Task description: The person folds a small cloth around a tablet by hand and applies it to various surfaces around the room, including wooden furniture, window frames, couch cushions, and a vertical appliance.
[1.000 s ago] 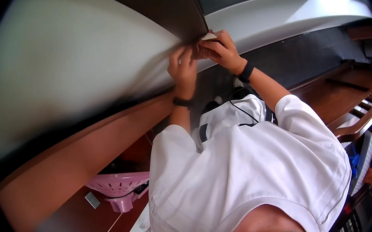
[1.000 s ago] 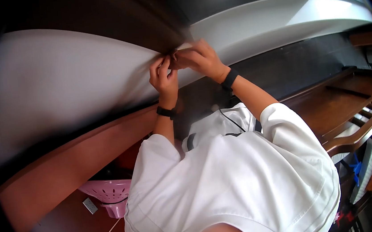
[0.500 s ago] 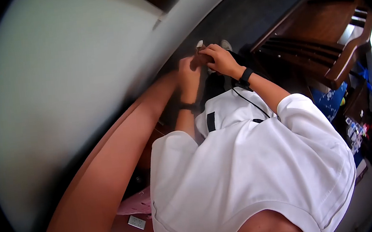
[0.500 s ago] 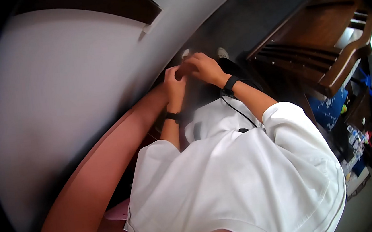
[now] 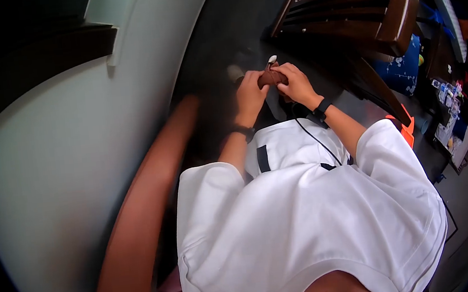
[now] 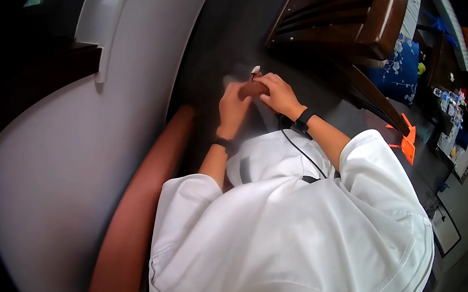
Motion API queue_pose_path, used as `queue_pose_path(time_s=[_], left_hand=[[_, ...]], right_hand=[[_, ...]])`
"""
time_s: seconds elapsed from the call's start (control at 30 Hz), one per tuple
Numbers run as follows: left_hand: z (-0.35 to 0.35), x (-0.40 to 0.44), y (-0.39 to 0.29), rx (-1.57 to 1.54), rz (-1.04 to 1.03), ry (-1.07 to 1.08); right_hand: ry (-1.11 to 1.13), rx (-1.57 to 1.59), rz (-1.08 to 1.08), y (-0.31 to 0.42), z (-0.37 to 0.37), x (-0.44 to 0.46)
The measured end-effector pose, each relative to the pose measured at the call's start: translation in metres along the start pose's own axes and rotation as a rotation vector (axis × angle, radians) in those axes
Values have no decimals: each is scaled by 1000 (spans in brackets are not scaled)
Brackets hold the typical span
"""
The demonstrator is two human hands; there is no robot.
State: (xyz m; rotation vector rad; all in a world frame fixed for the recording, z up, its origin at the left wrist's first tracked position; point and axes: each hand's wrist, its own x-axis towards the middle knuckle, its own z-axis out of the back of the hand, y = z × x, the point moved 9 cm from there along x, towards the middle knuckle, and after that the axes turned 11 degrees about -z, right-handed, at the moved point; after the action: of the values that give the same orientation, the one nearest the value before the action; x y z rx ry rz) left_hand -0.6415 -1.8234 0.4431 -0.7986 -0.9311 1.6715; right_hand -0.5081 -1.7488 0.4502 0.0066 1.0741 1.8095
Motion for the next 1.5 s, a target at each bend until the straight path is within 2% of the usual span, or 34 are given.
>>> queue_pose_path(time_s=[0.2,0.33,0.47,0.6,0.7,0.8,1.07,1.17,1.37,1.5], left_hand=[[-107,16,-69,65,-211,-9],[-201,27,-124,100,-307,-66],[-302,45,-147,177,-337,-89],[-350,31,-171,173,-344,3],[-379,22,-199,233,-465,59],[-401,25,-213,231,-445,161],[-356,47,-203,489,-352,197],[-363,49,-220,528,-404,196],[-445,28,-250,338,-490,340],[-490,5,-269,294,-563,357]], right_hand=[[-248,115,-75,-101,71,-46],[-525,90,-46,-179,136,-80],[-777,-99,-18,-228,194,-99],[-760,-146,-62,-262,213,-125],[-775,-143,-126,-294,224,-149],[-728,-108,-172,-313,235,-159],[-687,79,-131,-286,219,-115],[-619,89,-170,-299,223,-118],[-672,11,-308,-359,255,-182],[-729,-27,-367,-396,263,-220]])
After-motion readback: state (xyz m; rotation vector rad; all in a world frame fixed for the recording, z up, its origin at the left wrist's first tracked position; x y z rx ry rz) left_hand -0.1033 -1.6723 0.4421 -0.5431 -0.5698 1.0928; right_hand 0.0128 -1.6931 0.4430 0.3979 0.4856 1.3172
